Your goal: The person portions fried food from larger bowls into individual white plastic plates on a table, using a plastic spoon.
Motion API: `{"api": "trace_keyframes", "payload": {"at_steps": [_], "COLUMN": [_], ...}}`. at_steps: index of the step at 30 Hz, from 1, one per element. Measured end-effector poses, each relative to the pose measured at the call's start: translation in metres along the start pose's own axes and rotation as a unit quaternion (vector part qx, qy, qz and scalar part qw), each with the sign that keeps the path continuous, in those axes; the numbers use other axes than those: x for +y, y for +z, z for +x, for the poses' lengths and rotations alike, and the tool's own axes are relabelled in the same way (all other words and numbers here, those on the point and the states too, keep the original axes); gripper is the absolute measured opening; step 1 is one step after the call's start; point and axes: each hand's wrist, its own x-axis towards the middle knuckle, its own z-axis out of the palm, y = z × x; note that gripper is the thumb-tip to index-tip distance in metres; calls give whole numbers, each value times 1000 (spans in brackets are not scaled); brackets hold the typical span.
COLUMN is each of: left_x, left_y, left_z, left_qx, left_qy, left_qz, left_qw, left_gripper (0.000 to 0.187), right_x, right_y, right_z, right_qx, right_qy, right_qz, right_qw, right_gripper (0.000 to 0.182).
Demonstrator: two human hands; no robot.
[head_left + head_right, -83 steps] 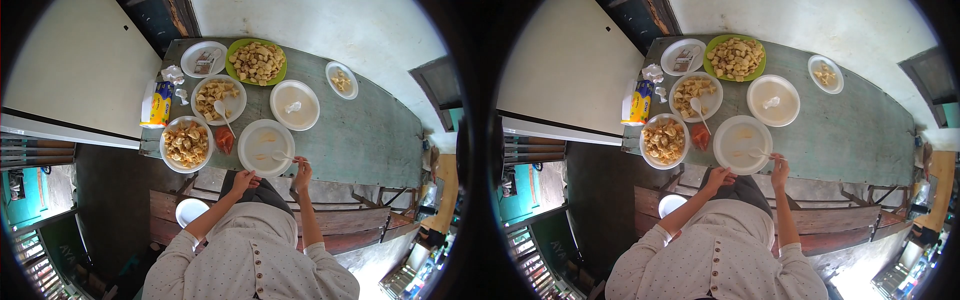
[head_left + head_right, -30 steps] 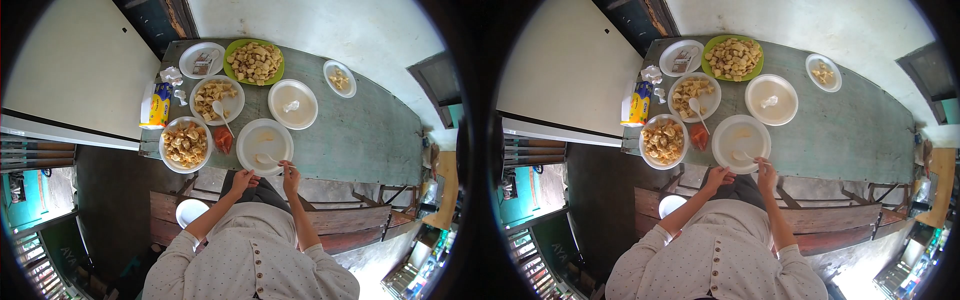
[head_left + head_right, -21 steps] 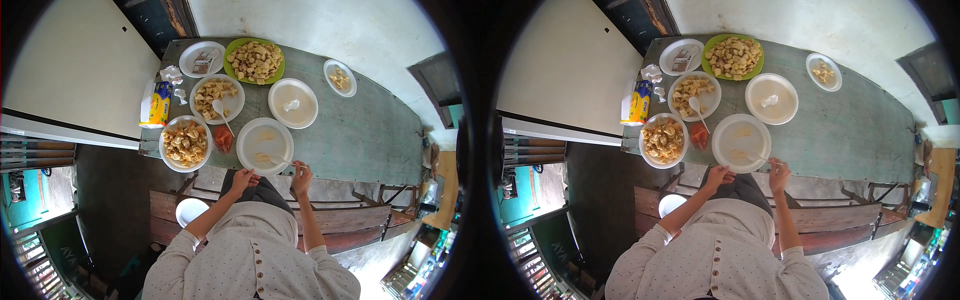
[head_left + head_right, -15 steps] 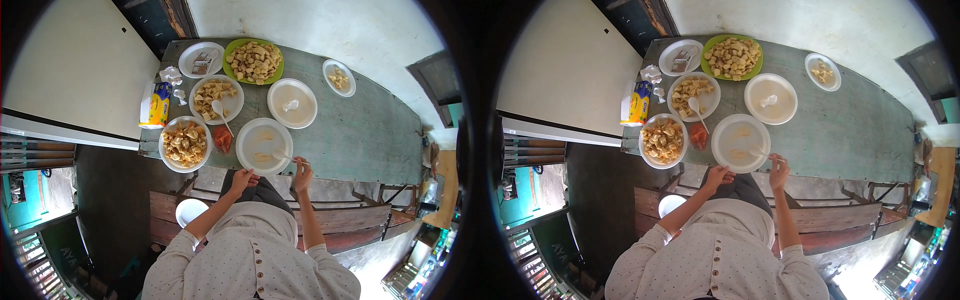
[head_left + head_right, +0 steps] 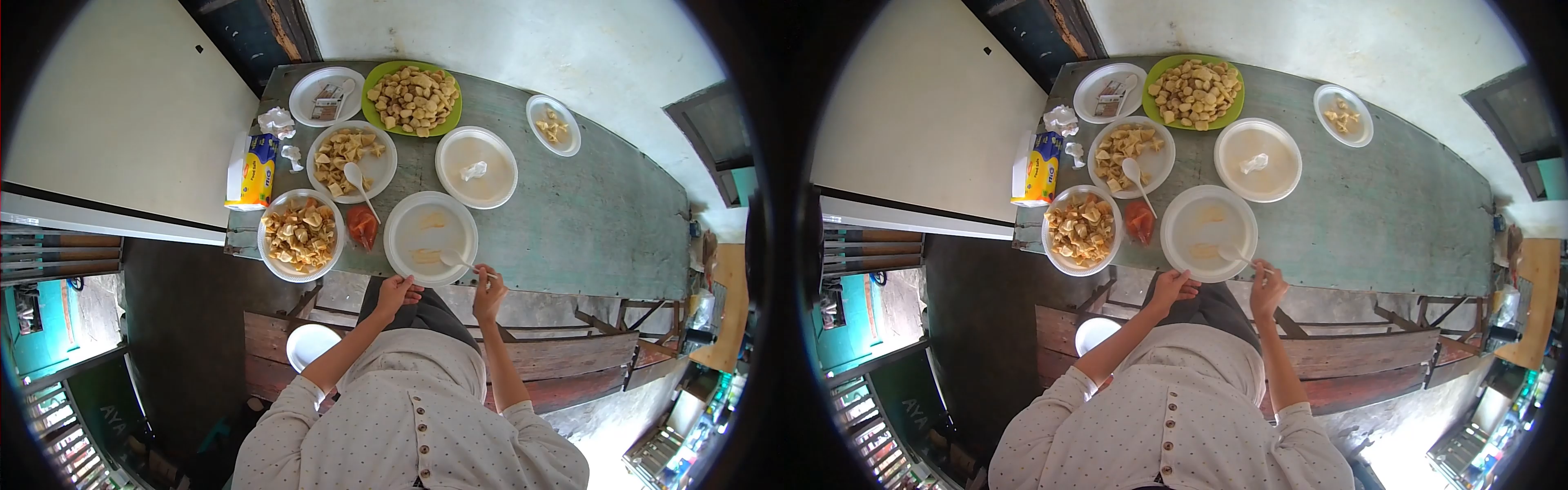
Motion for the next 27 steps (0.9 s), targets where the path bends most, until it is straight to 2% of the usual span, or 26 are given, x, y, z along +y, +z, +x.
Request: {"api": "trace_keyframes", "payload": {"at_steps": [3, 7, 10, 11, 13, 16, 20, 24, 27], "left_x": [-1, -1, 0, 0, 0, 0, 2, -3, -4], "left_y": [-1, -1, -1, 0, 0, -1, 0, -2, -2], "left_z": [0, 0, 0, -1, 0, 0, -2, 3, 3], "left_qx": [-2, -4, 0, 1, 4, 2, 4, -1, -2], "left_qy": [0, 5, 3, 3, -3, -2, -1, -2, -3], "left_qz": [-1, 0, 2, 2, 3, -1, 9, -1, -3], "left_qw": [1000, 1000, 1000, 1000, 1000, 1000, 1000, 1000, 1000], "left_gripper": [26, 27, 28, 28, 28, 28, 27, 27, 28], "right_x": [-8, -26, -36, -34, -29, -20, -6, -17, -22], "right_y": [-9, 4, 21, 24, 31, 24, 2, -2, 14], "right_z": [6, 2, -5, -7, -10, -9, -3, 1, -5], "right_qx": [42, 31, -42, -42, -33, 19, 43, 62, 35], "right_qy": [-19, 10, 57, 57, -1, 30, 28, 30, 14], "right_qz": [34, 77, 146, 147, 137, 114, 44, 76, 107], "right_qw": [998, 996, 987, 987, 990, 993, 998, 995, 994], "right_gripper": [23, 24, 25, 25, 26, 21, 24, 25, 25]}}
